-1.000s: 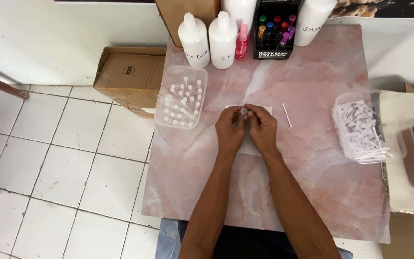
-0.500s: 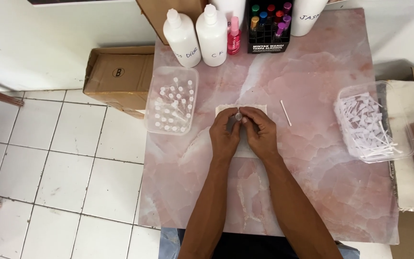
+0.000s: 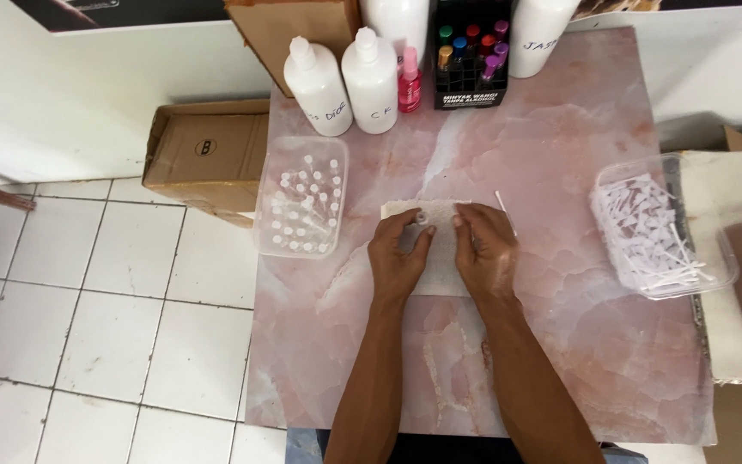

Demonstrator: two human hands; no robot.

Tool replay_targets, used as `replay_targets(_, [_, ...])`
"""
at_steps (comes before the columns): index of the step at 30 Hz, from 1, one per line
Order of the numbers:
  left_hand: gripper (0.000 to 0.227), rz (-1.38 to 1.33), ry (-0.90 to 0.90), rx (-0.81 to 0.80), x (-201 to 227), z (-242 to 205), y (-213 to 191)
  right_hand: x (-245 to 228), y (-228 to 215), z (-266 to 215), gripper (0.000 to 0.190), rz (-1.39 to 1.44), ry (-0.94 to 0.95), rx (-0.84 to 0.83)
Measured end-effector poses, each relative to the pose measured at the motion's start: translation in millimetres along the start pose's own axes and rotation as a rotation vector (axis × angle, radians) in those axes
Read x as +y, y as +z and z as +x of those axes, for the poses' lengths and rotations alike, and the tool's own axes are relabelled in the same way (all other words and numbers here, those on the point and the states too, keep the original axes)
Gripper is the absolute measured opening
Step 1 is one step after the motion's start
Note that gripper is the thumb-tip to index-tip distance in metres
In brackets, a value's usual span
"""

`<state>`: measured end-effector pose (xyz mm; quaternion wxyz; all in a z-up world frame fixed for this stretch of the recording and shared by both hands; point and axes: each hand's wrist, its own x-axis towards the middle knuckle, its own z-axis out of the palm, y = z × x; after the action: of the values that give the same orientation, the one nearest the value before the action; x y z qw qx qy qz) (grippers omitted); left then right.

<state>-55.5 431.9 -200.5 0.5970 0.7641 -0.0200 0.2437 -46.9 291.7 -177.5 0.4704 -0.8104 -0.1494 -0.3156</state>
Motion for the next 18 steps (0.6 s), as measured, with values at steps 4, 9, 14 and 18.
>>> replay_targets(4, [0.032, -0.036, -0.057, -0.008, 7, -1, 0, 16, -9, -11, 0.032, -0.284, 0.174, -0.08])
replay_targets(9, [0.031, -0.019, -0.088, -0.094, -1, -4, 6, 2, -12, -11, 0.037, -0.455, 0.446, -0.34])
replay_targets(14, [0.031, 0.03, -0.093, -0.06, -3, 2, 14, 32, 7, -15, 0.02, -0.379, 0.448, -0.307])
replay_targets(18, [0.031, 0.1, -0.058, -0.039, -15, 20, 31, 37, 16, -4, 0.021, -0.264, 0.547, -0.223])
